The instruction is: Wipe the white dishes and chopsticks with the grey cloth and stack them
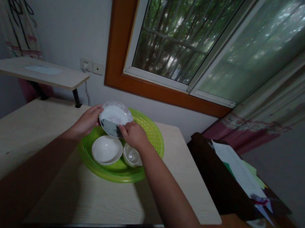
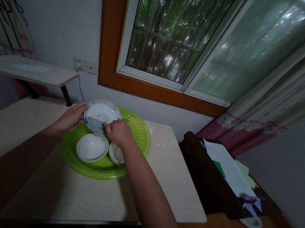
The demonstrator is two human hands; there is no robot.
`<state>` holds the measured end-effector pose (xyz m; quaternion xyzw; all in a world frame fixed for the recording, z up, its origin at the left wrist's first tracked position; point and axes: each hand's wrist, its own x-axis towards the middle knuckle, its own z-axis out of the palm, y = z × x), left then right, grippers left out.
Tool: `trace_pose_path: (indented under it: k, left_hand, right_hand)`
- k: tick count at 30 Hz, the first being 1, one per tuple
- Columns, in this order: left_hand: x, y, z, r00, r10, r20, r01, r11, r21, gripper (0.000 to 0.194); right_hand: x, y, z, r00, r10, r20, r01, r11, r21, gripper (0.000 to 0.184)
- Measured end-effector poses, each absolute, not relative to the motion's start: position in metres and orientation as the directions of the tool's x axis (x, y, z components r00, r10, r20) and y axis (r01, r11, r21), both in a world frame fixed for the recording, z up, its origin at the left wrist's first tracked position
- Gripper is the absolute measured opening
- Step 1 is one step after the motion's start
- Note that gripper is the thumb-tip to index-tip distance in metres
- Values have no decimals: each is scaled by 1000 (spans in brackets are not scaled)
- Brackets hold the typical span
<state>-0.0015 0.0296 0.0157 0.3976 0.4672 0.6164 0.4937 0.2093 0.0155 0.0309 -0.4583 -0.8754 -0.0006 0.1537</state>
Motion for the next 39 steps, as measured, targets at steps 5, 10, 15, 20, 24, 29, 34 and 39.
trace_pose_path:
  k: [5, 10, 15, 20, 24, 29, 34, 39]
  left_hand:
    - [-3, 32, 13, -176, 984, 21, -230, -62, 971, 29]
    - [-7, 36, 10, -164, 986, 26, -262, -69, 962, 30]
    - [-6, 37, 8, -161, 986, 33, -280, -77, 957, 32]
    - [-6, 36, 9, -177, 983, 41, -267, -88, 960, 32]
    - [-5, 33, 13, -168, 985, 34, -243, -75, 967, 31]
    - [-3, 31, 14, -168, 986, 21, -207, -56, 977, 31]
    - [-5, 35, 9, -146, 989, 4, -184, -31, 982, 31]
    - [-7, 39, 5, -128, 992, 9, -173, -31, 984, 29]
  right_hand:
    - [208, 18, 28, -596, 774, 214, 680, 628, -378, 52]
    - [207, 22, 23, -615, 726, 307, 599, 684, -416, 48]
    - [207, 22, 23, -585, 713, 385, 651, 697, -301, 41]
    - [209, 19, 26, -563, 759, 328, 748, 636, -189, 46]
    - [210, 19, 27, -520, 799, 301, 800, 579, -154, 51]
    - [211, 21, 24, -534, 800, 273, 770, 593, -234, 51]
    - [214, 28, 19, -608, 766, 211, 580, 609, -541, 39]
    - [215, 28, 19, -692, 706, 152, 253, 434, -865, 31]
